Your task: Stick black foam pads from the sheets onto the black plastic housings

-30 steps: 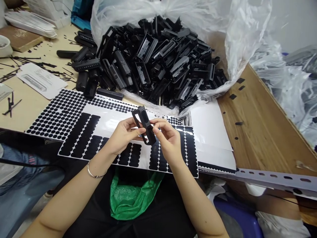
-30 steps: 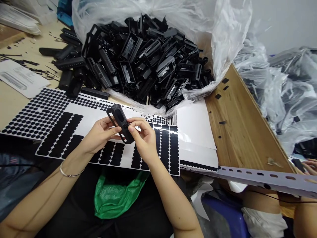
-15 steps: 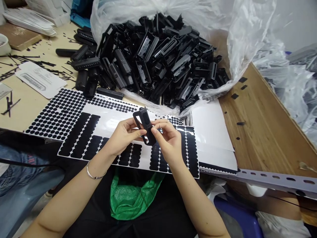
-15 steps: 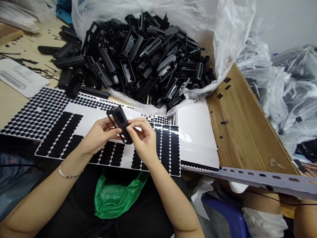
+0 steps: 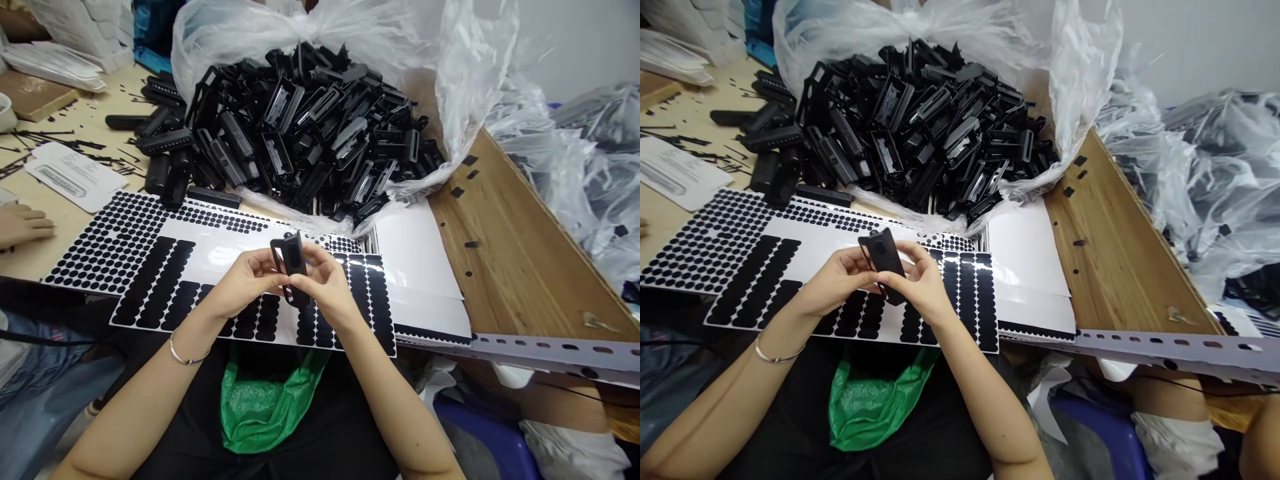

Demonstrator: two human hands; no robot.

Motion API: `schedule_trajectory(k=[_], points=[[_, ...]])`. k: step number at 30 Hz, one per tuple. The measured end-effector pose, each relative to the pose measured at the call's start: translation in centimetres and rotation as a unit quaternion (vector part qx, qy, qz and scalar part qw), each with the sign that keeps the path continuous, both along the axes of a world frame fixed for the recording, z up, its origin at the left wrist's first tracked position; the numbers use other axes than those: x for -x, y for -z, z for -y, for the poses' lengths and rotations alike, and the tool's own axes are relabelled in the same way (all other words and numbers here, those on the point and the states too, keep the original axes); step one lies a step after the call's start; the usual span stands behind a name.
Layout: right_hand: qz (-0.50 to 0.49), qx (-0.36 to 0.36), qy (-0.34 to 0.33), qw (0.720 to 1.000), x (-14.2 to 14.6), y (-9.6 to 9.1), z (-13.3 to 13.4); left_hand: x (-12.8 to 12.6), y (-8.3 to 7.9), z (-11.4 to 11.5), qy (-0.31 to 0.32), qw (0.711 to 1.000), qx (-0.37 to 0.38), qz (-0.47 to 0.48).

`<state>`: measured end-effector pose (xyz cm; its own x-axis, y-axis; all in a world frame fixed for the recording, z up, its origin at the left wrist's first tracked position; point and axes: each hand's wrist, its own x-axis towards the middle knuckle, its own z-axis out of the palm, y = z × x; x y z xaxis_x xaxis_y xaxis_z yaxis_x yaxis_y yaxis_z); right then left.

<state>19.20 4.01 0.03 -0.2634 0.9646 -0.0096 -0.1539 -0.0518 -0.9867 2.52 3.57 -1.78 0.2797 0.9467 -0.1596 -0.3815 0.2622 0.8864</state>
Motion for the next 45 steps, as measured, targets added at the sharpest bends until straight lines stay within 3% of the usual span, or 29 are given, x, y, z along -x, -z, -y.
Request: schedule_trajectory(k=[4,7,8,9,10,11,12,13,14,15,18,20,22,23,25,26,28,29,31,34,37,40,45], points=[[0.021,0.005,-0.094,0.995,-0.8,0.0,-0.5,0.5,-0.3,0.0,0.036,0.998,-0.029,-0.039],[0.066,-0.021,-0.222,0.973,-3.0,-0.5,-2.3,1.1,-0.8,0.3,0.165,0.983,-0.047,-0.063],[0.1,-0.045,-0.225,0.968,-3.9,-0.6,-3.3,1.3,-0.9,0.5,0.219,0.971,-0.054,-0.076],[0.164,-0.083,-0.174,0.968,-4.9,-0.6,-4.3,1.3,-0.8,0.6,0.267,0.956,-0.067,-0.097],[0.253,-0.125,-0.069,0.957,-5.8,-0.4,-5.4,1.3,-0.7,0.8,0.308,0.939,-0.088,-0.124],[0.354,-0.159,0.06,0.92,-6.6,0.0,-6.4,1.2,-0.4,1.0,0.338,0.921,-0.113,-0.159],[0.452,-0.172,0.161,0.86,-7.2,0.5,-7.4,1.1,0.0,1.1,0.364,0.9,-0.139,-0.194],[0.529,-0.169,0.205,0.806,-7.7,1.1,-8.3,1.0,0.5,1.3,0.387,0.88,-0.159,-0.226],[0.573,-0.158,0.209,0.777,-7.9,1.8,-9.0,0.8,0.9,1.4,0.404,0.862,-0.165,-0.257],[0.591,-0.154,0.207,0.764,-8.0,2.3,-9.6,0.7,1.3,1.4,0.416,0.849,-0.165,-0.279],[0.576,-0.171,0.207,0.772,-7.5,3.0,-10.3,0.5,1.7,1.4,0.359,0.868,-0.161,-0.303],[0.545,-0.2,0.227,0.782,-6.9,2.4,-9.8,0.6,1.4,1.1,0.242,0.906,-0.168,-0.303],[0.461,-0.236,0.23,0.824,-6.2,1.3,-8.3,0.7,0.9,0.7,0.089,0.927,-0.186,-0.314],[0.385,-0.252,0.214,0.862,-5.9,0.6,-7.3,0.7,0.7,0.6,0.02,0.925,-0.202,-0.322],[0.235,-0.225,0.111,0.939,-5.1,-0.4,-5.1,0.7,0.3,0.3,-0.061,0.914,-0.238,-0.324],[0.179,-0.197,0.043,0.963,-4.7,-0.8,-4.1,0.6,0.1,0.3,-0.064,0.914,-0.248,-0.313],[0.117,-0.152,-0.051,0.98,-3.9,-1.2,-2.6,0.3,0.0,0.3,-0.025,0.933,-0.235,-0.271],[0.115,-0.149,-0.069,0.98,-3.6,-1.1,-2.3,0.1,0.0,0.3,-0.007,0.944,-0.215,-0.248],[0.176,-0.185,-0.036,0.966,-3.3,-0.5,-2.3,-0.1,0.2,0.3,-0.01,0.962,-0.166,-0.216],[0.362,-0.25,0.068,0.896,-3.7,1.3,-3.7,-0.1,0.5,-0.2,-0.092,0.976,-0.098,-0.174],[0.484,-0.224,0.088,0.842,-4.5,3.2,-5.7,0.4,0.7,-0.9,-0.158,0.981,-0.048,-0.1],[0.506,-0.197,0.078,0.836,-5.0,4.4,-7.4,0.7,0.7,-1.5,-0.181,0.982,0.004,-0.044],[0.52,-0.177,0.069,0.833,-4.9,4.7,-8.5,0.4,0.7,-1.9,-0.16,0.985,0.06,0.01]])
